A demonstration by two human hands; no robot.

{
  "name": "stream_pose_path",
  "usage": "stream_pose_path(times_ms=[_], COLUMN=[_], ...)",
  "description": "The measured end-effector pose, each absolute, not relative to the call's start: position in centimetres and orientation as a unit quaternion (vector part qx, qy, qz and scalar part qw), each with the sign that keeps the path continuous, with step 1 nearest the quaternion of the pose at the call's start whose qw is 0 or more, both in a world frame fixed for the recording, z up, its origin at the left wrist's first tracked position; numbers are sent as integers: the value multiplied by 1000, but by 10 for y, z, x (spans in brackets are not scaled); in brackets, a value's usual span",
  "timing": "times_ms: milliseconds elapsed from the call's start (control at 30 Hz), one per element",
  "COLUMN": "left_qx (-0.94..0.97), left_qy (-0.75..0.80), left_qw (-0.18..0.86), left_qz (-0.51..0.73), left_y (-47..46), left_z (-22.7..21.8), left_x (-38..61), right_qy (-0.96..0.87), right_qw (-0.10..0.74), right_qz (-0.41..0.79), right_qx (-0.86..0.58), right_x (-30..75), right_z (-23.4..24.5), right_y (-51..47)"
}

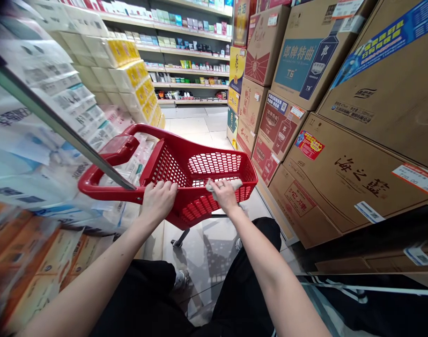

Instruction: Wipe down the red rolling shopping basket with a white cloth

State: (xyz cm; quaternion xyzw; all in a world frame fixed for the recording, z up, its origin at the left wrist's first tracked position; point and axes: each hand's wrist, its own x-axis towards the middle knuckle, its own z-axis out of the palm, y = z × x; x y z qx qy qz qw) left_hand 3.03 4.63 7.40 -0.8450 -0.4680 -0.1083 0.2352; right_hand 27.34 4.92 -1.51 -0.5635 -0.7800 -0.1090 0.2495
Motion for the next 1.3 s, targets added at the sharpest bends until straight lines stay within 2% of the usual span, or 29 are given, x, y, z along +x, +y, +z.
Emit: stream_pose_path(times_ms=[267, 433, 800, 1100, 1300], left_qx=[-862, -859, -854, -886, -891], left_qy=[-427, -434, -442, -406, -373], left_qw=[215, 228, 218, 120, 177], left_qz=[-169, -147, -165, -191, -192], left_y=[38, 40, 38, 42, 41], left_z=[89, 88, 84, 86, 90], left_x=[-11, -13, -8, -26, -38], right_qy=[-810, -796, -821, -847, -812], right_qw=[252, 254, 264, 272, 264], right_qz=[-78, -83, -74, -50, -89], right_qx=[-523, -543, -501, -454, -514], right_x=[261, 263, 143, 193, 204], right_z=[-7, -6, 25, 20, 7], right_y=[55, 50, 61, 58, 57])
